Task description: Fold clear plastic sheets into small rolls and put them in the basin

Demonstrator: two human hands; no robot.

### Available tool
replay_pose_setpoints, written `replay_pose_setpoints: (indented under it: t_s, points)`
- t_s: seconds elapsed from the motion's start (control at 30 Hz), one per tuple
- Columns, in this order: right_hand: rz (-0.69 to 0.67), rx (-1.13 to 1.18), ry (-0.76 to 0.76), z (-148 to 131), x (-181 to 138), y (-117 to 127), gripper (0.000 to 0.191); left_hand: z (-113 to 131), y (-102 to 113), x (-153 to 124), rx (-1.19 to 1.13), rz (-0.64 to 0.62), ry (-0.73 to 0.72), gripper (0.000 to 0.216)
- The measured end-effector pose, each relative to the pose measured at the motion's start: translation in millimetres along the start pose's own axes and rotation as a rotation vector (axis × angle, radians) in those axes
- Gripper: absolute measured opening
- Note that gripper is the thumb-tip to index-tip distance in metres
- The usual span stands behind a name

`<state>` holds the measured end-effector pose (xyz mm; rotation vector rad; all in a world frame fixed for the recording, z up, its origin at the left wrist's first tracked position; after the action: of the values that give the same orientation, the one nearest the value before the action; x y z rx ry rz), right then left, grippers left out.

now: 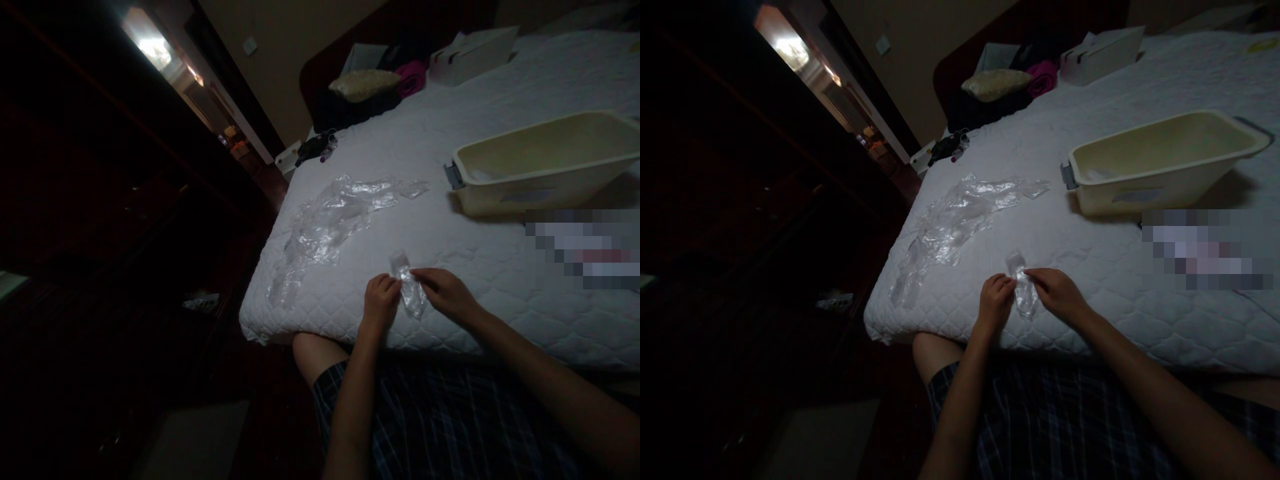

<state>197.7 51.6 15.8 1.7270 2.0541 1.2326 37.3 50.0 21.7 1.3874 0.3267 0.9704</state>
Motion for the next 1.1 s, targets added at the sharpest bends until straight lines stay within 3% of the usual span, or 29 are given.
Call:
replay_pose_setpoints:
  t_s: [0.37, 0.63, 0.8, 1.1]
  points:
    - [-0.056, 0.0, 0.028, -2, 2, 0, 0.032, -5, 5, -2, -0.15, 0.066, 0.035, 0.02]
    - [-0.05, -0.032, -0.02, 2, 2, -2, 0.026, -13, 3, 3, -0.259, 0.006, 0.132, 0.022]
    - [-0.082, -0.059, -0.073, 5, 4, -5, 0.027, -13, 4, 7, -0.259, -0.026, 0.218, 0.011]
    - [-0.094, -0.075, -0.185, 8, 7, -5, 0.03, -14, -4, 12, -0.171, -0.082, 0.31, 0.025]
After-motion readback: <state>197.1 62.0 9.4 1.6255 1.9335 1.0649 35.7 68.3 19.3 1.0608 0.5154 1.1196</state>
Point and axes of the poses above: each hand's wrist, its own x-axis towards the middle knuckle, its own y-axis out of the back of the hand, z = x × y, the point moved 6 cm from there along x, towards the middle knuckle, and after that the axes turned 13 degrees about -z, right-handed, at the moved point
